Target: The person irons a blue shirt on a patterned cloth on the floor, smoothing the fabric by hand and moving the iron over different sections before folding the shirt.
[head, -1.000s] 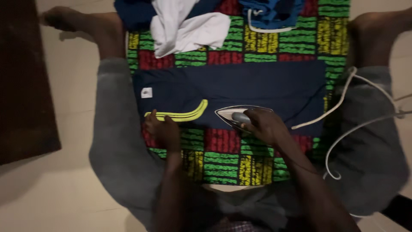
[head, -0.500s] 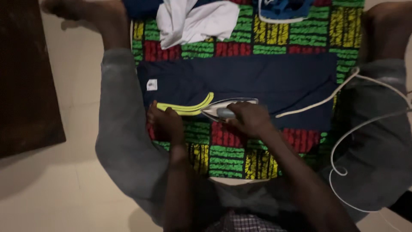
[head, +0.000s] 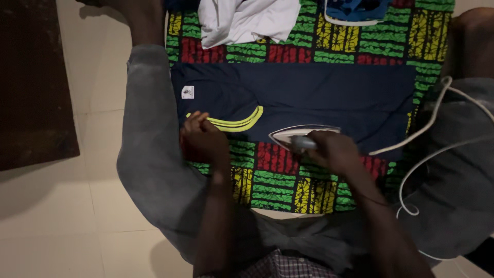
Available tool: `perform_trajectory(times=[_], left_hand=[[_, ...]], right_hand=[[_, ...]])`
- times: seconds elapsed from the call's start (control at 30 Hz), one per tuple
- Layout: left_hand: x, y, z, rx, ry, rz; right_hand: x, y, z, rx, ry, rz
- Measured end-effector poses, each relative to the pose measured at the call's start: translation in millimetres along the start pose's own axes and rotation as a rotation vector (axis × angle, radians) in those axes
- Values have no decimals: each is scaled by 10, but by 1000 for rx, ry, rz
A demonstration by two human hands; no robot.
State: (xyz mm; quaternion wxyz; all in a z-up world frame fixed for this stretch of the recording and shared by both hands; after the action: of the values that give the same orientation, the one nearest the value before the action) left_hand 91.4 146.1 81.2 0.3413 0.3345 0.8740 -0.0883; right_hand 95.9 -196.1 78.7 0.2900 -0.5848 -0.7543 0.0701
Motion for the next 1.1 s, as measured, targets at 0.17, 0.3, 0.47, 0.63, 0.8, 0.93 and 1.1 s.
perform_trajectory(times=[0.17,0.3,0.47,0.63,0.8,0.93,1.1], left_hand=[[38,101,111,16,-188,226],[94,114,64,0,-142,216],[144,163,140,59,-191,143],[-81,191,-64,5,-129,371],[-367,485,441,622,-323,605],[-70,615,987,905,74,781],[883,911,1483,1223,678,706]], right_hand=[[363,208,79,60,61,44],[740,432,110,26,31,-67],[793,423,106,41,18,-116],[252,140,102,141,159,27],[-208,-72,83,114,60,74],[19,58,54,46,82,-52],[651,314,68,96,46,-22]])
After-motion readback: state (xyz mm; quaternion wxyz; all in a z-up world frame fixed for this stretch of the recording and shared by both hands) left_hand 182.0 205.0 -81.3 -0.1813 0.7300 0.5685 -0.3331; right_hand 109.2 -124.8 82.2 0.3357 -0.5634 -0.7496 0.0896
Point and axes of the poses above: each hand's wrist, its own y-axis towards the middle knuckle, its own z-axis out of the palm, x = y × z, the point moved 8 cm from there along y, towards the middle knuckle, and after that the axes turned 5 degrees about -y, right-handed, at the moved point
